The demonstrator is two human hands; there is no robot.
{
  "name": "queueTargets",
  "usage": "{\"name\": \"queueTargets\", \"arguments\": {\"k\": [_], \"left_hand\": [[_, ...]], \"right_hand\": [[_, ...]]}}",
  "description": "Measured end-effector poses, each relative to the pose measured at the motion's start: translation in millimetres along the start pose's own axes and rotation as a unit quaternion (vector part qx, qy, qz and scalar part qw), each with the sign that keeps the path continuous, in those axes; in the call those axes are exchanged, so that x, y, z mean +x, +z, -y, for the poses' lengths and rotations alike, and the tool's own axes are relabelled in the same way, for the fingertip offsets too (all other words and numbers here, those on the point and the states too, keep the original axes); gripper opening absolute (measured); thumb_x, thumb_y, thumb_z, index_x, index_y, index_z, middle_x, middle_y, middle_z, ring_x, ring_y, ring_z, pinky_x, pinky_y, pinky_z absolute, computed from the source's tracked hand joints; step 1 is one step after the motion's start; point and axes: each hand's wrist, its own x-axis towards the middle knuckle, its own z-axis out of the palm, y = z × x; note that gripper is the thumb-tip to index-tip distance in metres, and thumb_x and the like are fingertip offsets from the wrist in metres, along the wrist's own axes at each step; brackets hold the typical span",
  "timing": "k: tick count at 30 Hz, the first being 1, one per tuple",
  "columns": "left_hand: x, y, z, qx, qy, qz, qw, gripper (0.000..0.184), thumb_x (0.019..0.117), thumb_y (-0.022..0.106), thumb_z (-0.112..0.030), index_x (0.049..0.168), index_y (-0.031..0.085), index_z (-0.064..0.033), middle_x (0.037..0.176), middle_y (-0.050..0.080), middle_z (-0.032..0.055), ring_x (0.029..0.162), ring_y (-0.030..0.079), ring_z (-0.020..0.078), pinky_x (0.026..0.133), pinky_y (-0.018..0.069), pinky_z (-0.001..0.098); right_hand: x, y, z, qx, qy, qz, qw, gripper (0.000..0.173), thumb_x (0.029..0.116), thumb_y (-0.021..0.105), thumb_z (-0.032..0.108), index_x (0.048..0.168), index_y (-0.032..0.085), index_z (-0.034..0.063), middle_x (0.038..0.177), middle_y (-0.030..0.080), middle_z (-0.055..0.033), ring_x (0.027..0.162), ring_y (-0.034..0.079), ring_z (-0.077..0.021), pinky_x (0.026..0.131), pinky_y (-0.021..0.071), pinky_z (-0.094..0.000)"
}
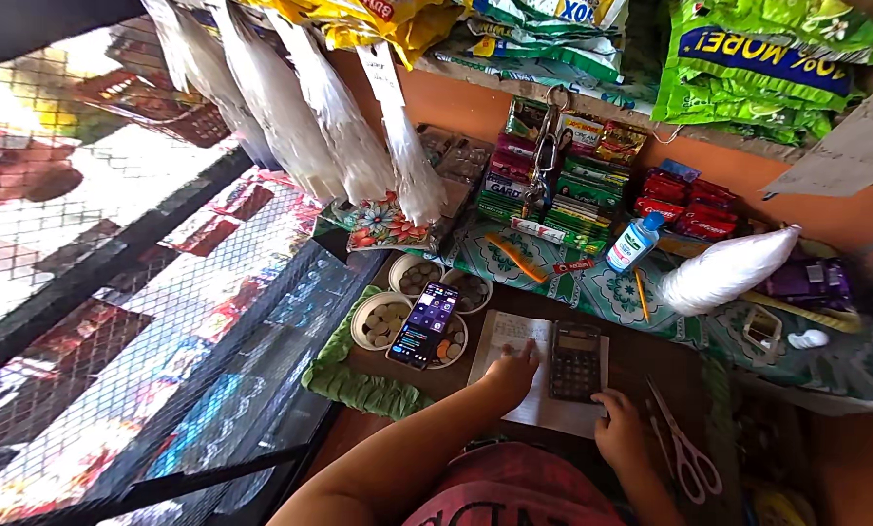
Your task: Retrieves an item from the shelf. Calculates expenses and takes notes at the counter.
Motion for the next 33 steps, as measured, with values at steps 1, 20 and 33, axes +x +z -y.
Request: {"name": "queueTargets", "arguments": {"k": [1,20,33], "left_hand": [[0,0,1,0.001,0.005,-0.004,1.000,0.070,0.0840,0.073,-0.007,0.148,0.045,-0.0094,0.173,0.002,0.0085,0.138,0.039,0.0579,0.094,0.0521,0.0684],[-3,1,-2,0.028,0.055,-0.021,0.998,0.093,0.0824,0.064,0.008,0.162,0.026,-0.0225,0.174,0.001,0.0037,0.134,0.044,0.0581,0.101,0.0413,0.0761],[-1,2,-3,0.034,0.043,-0.014,0.998,0.093,0.0824,0.066,0.005,0.162,0.026,-0.0226,0.174,0.000,0.0033,0.135,0.043,0.0582,0.100,0.0423,0.0753]], "right_hand": [[0,0,0,0.000,0.000,-0.002,1.000,0.042,0.0772,0.069,0.011,0.114,0.072,0.0303,0.137,0.060,0.0020,0.125,0.058,-0.0175,0.099,0.0555,-0.0423],[-1,-5,5,0.021,-0.010,-0.017,1.000,0.053,0.0769,0.069,0.010,0.128,0.066,0.0241,0.134,0.062,-0.0005,0.125,0.058,-0.0194,0.103,0.0536,-0.0441],[12,-5,22,-0.081,-0.037,-0.025,0.996,0.047,0.0703,0.078,0.022,0.114,0.072,0.0370,0.155,0.043,0.0006,0.139,0.044,-0.0281,0.108,0.0450,-0.0547]]}}
